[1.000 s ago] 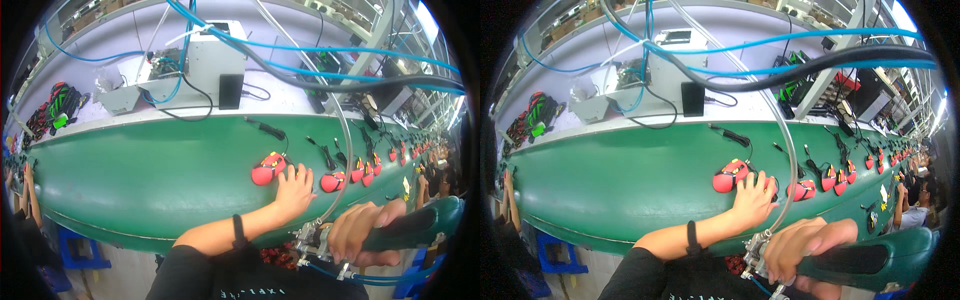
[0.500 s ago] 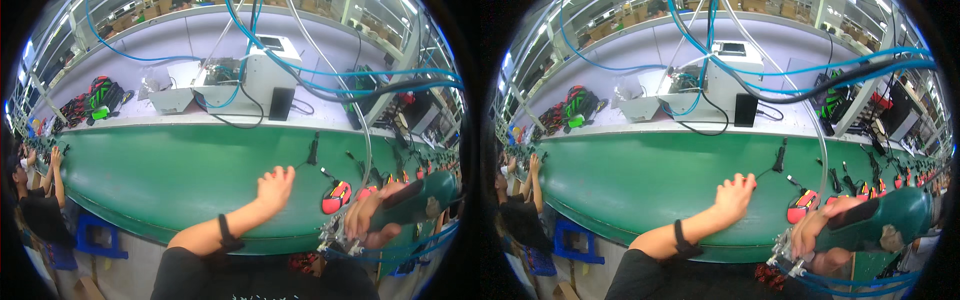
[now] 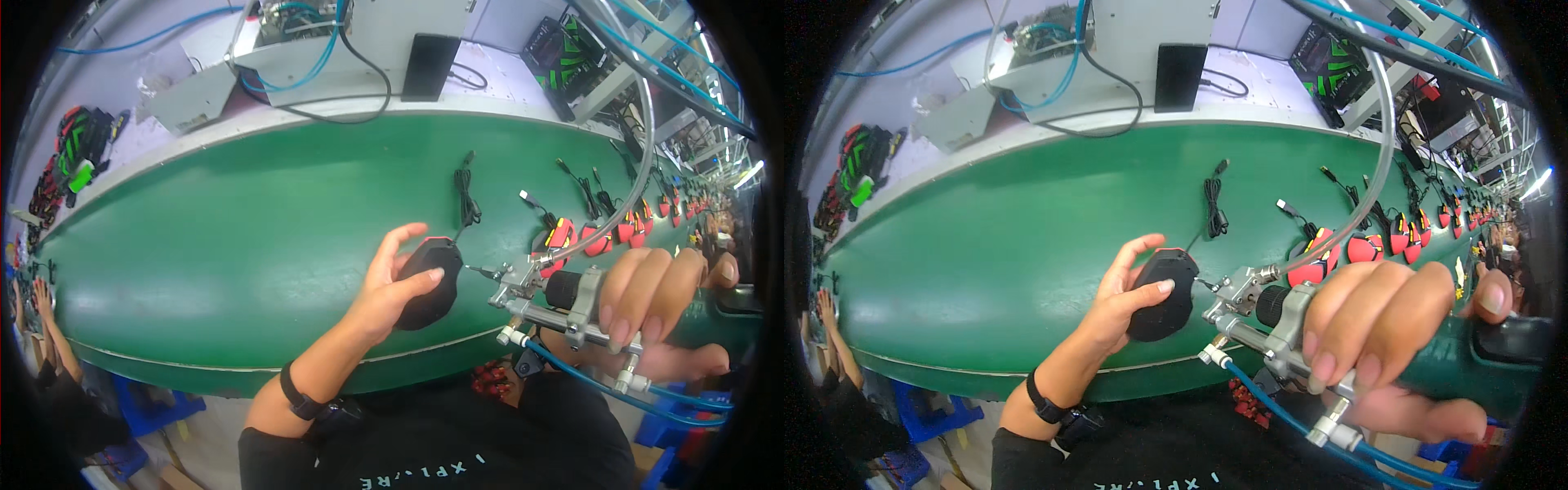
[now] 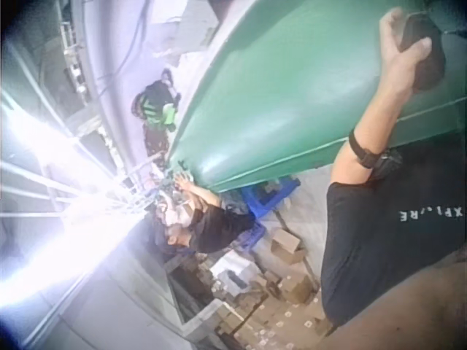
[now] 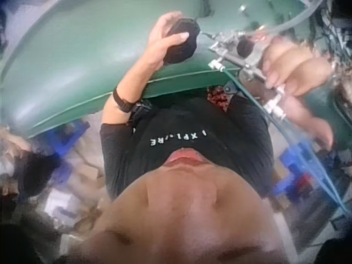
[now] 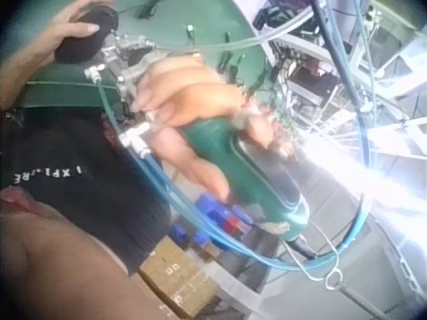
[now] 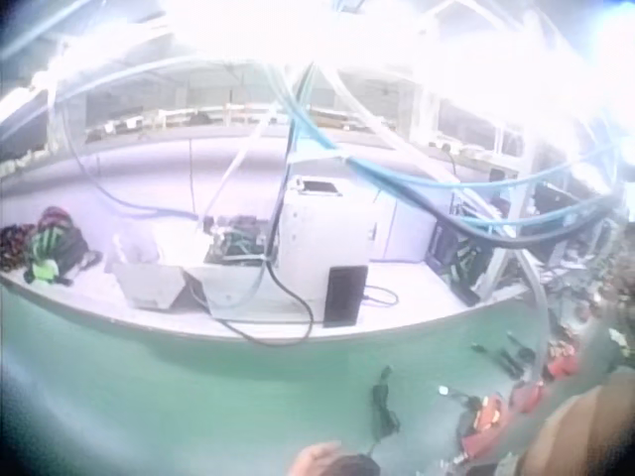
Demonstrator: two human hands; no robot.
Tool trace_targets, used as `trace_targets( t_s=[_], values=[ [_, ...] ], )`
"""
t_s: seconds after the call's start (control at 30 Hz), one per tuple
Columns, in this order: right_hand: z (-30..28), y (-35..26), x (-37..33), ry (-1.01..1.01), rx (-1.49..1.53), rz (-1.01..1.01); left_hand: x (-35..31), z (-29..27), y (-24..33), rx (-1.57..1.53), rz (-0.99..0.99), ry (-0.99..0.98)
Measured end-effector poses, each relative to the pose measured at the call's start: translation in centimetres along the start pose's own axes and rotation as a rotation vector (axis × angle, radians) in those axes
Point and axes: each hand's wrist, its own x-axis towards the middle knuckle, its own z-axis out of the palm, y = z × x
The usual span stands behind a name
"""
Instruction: The recorder is assembling computer mice on an assembly line using a pneumatic screwdriver.
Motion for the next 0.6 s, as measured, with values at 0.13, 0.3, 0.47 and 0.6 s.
trace_targets(
  t_s=[0.13, 0.3, 0.47, 0.6],
  values=[
    [0.1, 0.6, -0.3, -0.048, -0.06, 0.022, -0.3, -0.1, -0.7, 0.147, 0.039, 0.075],
    [0.6, 1.3, -0.4, -0.069, -0.041, 0.054, -0.7, 0.1, -1.3, 0.161, 0.046, 0.091],
    [0.8, 0.9, -0.4, -0.063, -0.079, 0.066, -0.8, 0.8, -1.2, 0.131, 0.034, 0.065],
    [0.2, 1.6, -0.4, -0.135, -0.053, 0.074, -1.0, 0.4, -1.3, 0.205, 0.065, 0.094]
  ],
)
